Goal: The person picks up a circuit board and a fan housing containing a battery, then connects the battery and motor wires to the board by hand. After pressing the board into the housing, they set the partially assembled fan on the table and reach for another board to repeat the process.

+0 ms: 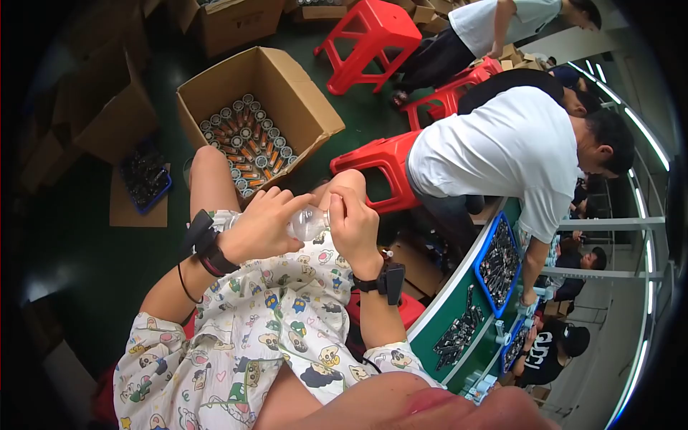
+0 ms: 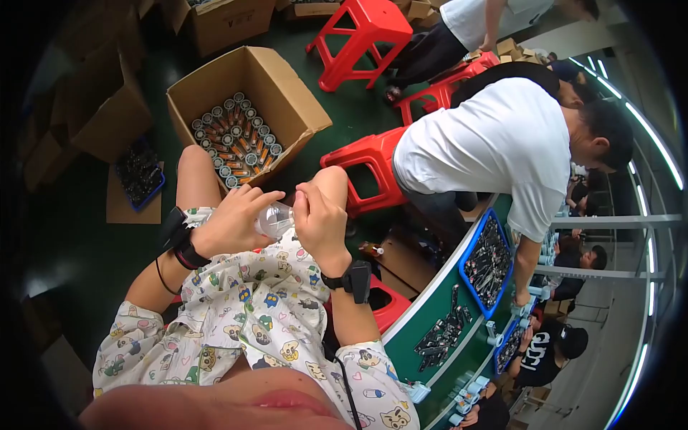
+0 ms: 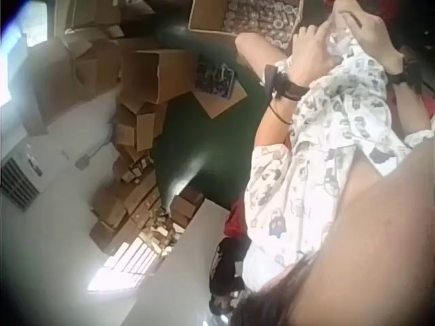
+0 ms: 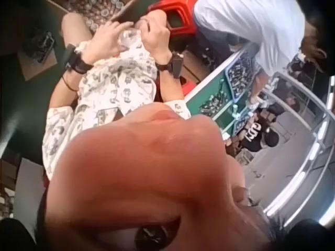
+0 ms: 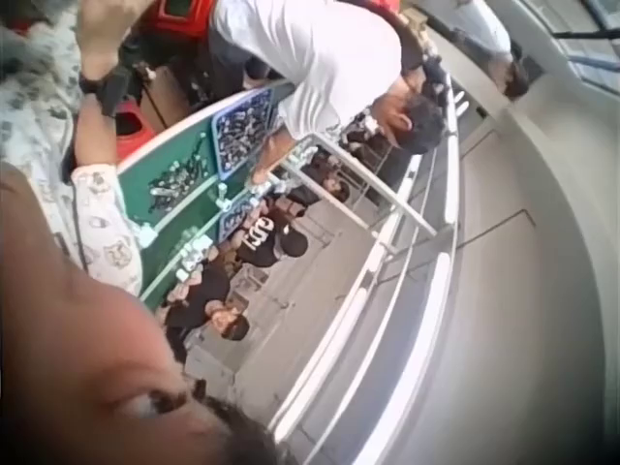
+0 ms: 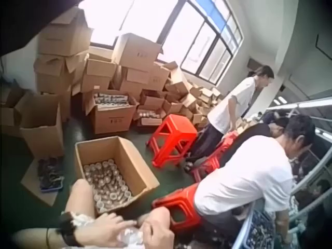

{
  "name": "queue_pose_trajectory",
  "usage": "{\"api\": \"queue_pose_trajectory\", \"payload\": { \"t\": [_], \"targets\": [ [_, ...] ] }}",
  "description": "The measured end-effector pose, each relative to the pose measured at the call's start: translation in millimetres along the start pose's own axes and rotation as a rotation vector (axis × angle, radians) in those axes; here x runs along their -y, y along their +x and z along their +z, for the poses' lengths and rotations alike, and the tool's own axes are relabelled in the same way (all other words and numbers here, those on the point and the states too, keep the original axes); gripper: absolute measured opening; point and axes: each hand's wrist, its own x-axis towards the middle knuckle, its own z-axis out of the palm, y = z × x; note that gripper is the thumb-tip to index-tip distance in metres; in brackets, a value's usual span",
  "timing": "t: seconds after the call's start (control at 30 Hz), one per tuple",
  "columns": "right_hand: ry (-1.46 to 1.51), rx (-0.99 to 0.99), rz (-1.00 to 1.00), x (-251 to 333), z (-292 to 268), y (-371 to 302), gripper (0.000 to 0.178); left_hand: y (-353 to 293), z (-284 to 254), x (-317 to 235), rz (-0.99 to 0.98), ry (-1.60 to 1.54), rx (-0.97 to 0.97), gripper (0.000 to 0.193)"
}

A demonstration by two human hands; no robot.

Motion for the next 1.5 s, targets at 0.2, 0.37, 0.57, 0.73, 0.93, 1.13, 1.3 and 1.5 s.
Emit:
{"api": "queue_pose_trajectory", "payload": {
  "t": [0.2, 0.37, 0.57, 0.73, 0.93, 1.13, 1.3, 1.5],
  "targets": [
    [-0.002, 0.064, 0.212, -12.6, 10.9, 1.4, 0.025, 14.4, 2.5, 7.5, 0.059, 0.305, -0.041, 0.079],
    [0.103, -0.044, 0.1, -13.4, 11.9, 2.6, 0.026, 34.5, -6.4, 14.5, -0.043, 0.01, 0.146, 0.079],
    [-0.039, -0.073, 0.236, -37.3, 9.4, 3.4, 0.024, 57.5, 16.9, 9.9, 0.12, 0.267, 0.015, 0.079],
    [0.251, -0.352, 0.274, -74.0, 3.2, 2.5, 0.025, 100.3, 30.4, -2.8, 0.287, 0.408, -0.116, 0.073],
    [1.472, -0.202, 0.953, -195.6, 8.1, -47.5, 0.027, 103.5, 56.7, -1.0, 0.403, 0.379, -0.198, 0.062],
    [1.219, -0.391, 1.376, -286.0, 86.8, -146.3, 0.032, 45.1, 51.7, 60.2, 0.206, 0.43, -0.006, 0.048],
    [0.374, -0.54, 1.737, -442.7, 154.2, -306.5, 0.04, -12.4, 32.4, 96.5, -0.043, 0.458, 0.066, 0.038],
    [-0.122, -0.581, 1.921, -479.0, 185.9, -345.1, 0.046, -71.5, 24.6, 64.6, -0.125, 0.654, 0.246, 0.027]
  ]
}}
